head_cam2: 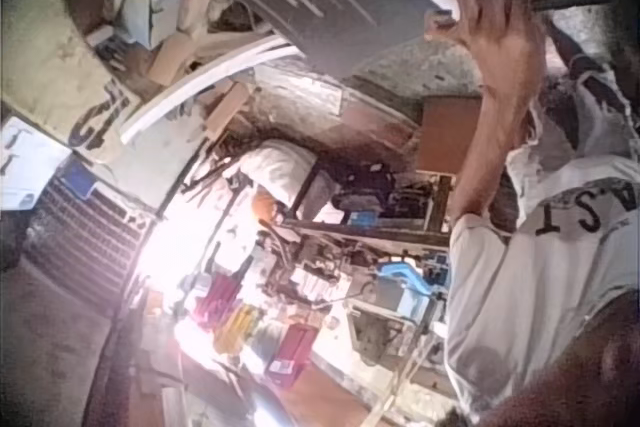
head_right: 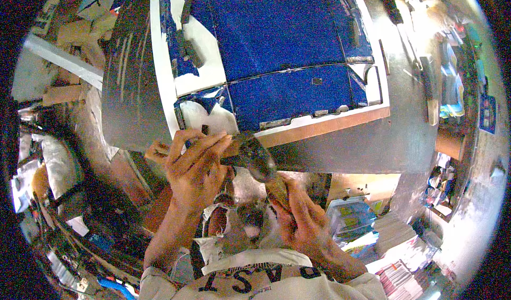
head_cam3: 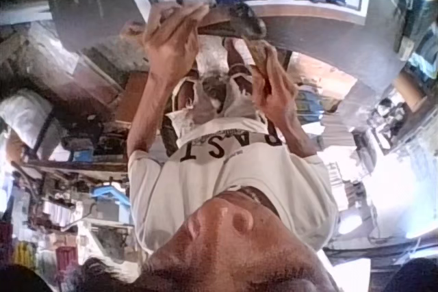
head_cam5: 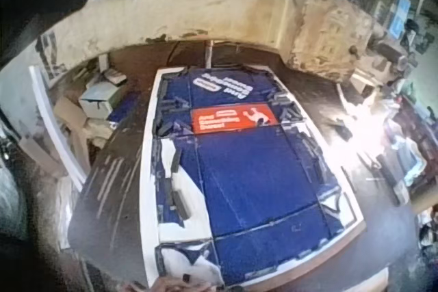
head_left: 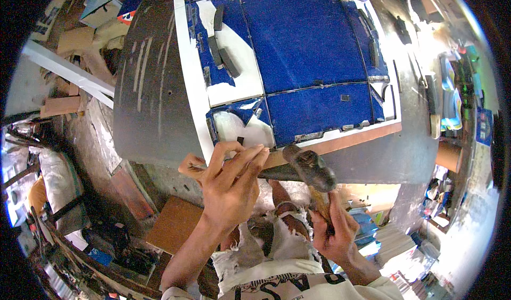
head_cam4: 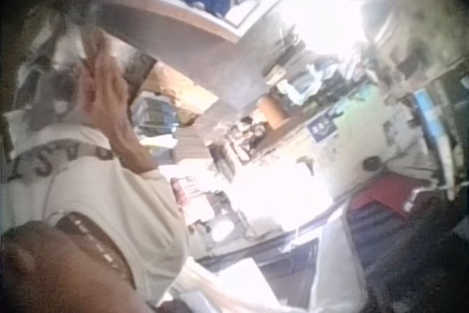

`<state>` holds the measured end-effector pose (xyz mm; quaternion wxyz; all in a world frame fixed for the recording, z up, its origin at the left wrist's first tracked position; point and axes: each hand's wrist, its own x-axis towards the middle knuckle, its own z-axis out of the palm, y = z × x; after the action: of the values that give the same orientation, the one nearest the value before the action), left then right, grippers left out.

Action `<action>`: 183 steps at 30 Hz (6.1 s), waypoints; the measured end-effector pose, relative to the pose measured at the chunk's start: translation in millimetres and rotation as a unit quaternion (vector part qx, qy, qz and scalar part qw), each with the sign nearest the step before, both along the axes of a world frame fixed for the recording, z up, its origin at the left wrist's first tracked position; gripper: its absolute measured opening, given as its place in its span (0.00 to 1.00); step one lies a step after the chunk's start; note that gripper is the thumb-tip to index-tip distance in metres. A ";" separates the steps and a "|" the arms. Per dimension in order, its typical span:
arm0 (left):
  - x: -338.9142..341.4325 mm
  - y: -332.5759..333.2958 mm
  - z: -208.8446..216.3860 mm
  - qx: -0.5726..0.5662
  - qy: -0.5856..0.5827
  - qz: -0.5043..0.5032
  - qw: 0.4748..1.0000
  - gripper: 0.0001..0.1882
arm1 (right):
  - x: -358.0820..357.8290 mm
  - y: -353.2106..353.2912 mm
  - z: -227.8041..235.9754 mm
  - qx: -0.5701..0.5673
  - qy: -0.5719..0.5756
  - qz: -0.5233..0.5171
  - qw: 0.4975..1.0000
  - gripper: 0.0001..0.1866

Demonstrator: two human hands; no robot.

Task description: The person assembles a die-cutting board by inserting metal cutting rules and rubber strips into the grooves, tapping them into place using a hammer and metal guide, and adjusting the pieces by hand and with pliers.

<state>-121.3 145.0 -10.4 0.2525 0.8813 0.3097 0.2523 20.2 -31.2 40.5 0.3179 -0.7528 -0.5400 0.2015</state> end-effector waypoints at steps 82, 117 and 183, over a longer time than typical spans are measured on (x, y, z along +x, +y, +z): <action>-40.9 3.7 -7.5 -0.068 -0.056 0.054 0.995 0.31 | -30.5 31.7 14.0 -0.066 0.034 0.049 0.996 0.26; -35.1 -22.0 -6.6 -0.179 -0.149 0.303 0.924 0.29 | -33.0 -8.3 -5.6 0.035 -0.068 0.077 0.994 0.28; 178.1 -25.4 20.6 -0.147 -0.027 -0.080 0.986 0.23 | 245.5 -50.3 -53.8 -0.041 -0.236 -0.346 0.907 0.25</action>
<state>56.8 119.6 10.3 0.4067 0.8494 0.2653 0.2068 265.7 -81.5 -13.3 0.1998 -0.9304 -0.2963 -0.0822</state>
